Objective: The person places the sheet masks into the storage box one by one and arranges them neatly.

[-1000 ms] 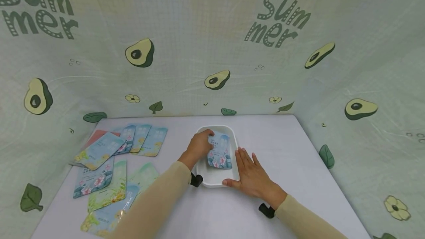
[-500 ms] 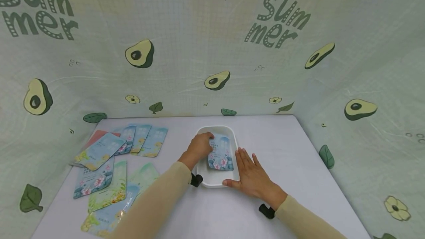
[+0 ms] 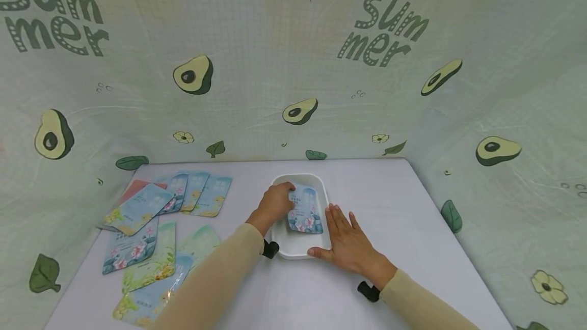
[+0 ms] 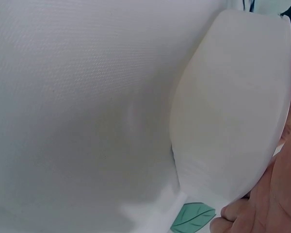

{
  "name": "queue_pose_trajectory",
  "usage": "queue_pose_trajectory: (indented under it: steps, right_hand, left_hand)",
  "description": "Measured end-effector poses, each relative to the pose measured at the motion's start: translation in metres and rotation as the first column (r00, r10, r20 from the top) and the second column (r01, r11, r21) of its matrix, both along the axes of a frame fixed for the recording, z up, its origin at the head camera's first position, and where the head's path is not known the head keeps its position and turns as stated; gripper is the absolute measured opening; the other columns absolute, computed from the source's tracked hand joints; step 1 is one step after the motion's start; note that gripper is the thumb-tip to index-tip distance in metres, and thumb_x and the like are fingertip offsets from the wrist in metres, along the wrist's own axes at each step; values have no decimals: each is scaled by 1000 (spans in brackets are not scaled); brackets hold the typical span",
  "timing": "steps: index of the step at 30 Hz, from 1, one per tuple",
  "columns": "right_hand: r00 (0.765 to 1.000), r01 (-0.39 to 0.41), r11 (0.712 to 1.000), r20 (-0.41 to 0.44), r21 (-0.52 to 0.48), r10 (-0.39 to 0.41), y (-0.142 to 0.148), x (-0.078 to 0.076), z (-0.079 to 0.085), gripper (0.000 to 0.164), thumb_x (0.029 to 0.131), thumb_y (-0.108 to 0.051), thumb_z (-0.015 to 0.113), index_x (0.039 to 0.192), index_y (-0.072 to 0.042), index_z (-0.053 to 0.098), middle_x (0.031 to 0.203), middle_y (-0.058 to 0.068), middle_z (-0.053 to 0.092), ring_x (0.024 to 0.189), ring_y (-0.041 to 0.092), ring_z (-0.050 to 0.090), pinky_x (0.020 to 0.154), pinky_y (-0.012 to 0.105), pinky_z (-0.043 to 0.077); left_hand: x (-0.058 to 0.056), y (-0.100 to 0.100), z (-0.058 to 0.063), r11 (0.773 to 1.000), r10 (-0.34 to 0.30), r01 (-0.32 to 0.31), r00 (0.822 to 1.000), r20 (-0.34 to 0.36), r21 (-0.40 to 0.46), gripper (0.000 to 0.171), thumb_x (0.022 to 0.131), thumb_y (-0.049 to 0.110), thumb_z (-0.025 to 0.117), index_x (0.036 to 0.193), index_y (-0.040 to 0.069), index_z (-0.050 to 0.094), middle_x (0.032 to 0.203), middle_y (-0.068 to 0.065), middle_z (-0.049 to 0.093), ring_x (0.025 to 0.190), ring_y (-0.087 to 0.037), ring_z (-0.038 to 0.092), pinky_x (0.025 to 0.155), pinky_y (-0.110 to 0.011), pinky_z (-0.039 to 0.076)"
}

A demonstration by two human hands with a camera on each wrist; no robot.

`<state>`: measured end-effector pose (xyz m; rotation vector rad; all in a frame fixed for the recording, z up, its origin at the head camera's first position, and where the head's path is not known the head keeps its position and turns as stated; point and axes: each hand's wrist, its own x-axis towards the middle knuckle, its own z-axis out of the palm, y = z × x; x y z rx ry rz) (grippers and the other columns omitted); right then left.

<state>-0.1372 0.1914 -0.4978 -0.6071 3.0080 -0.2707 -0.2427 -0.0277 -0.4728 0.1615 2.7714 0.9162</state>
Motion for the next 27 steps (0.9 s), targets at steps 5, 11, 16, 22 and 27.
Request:
queue_pose_trajectory:
  steps: [5, 11, 16, 22, 27]
  right_hand:
    - [1000, 0, 1000, 3, 7, 0, -2, 0, 0, 122, 91, -85, 51, 164, 8, 20, 171, 28, 20, 160, 42, 22, 127, 66, 17]
    - [1000, 1, 1000, 2, 2, -1, -3, 0, 0, 122, 91, -85, 51, 163, 9, 20, 171, 29, 21, 160, 42, 22, 127, 66, 18]
    - [1000, 3, 1000, -3, -3, -3, -2, 0, -1, 122, 91, -85, 51, 163, 9, 21, 171, 29, 21, 160, 42, 23, 127, 66, 18]
    - [1000, 5, 1000, -1, 4, -5, 1, -1, -2, 122, 91, -86, 49, 163, 9, 21, 171, 29, 21, 160, 42, 23, 127, 66, 18]
    - [1000, 4, 1000, 6, -5, -4, 0, -1, -2, 123, 91, -86, 50, 164, 9, 20, 171, 29, 19, 160, 42, 21, 127, 66, 18]
  left_hand:
    - [3, -3, 7, 1000, 8, -8, 1000, 21, -27, 50, 94, 14, 80, 141, 15, 64, 132, -12, 71, 106, -25, 69, 92, -48, 61]
    - [6, -7, 12, 998, 16, -16, 1000, -3, -54, 46, 97, 15, 77, 142, 14, 64, 130, -13, 72, 111, -28, 70, 92, -49, 61]
    - [12, -13, 10, 1000, -14, 12, 998, -67, -26, 54, 98, 24, 78, 148, 17, 59, 133, -11, 71, 117, -28, 70, 96, -46, 60]
    - [22, -25, 6, 996, -47, 60, 984, -174, 69, 52, 102, 28, 73, 151, 20, 55, 138, -5, 68, 119, -24, 70, 96, -41, 61]
    - [28, -54, 4, 997, -37, 54, 953, -302, 48, 44, 106, 27, 67, 147, 16, 59, 137, -6, 69, 126, -27, 66, 103, -45, 57]
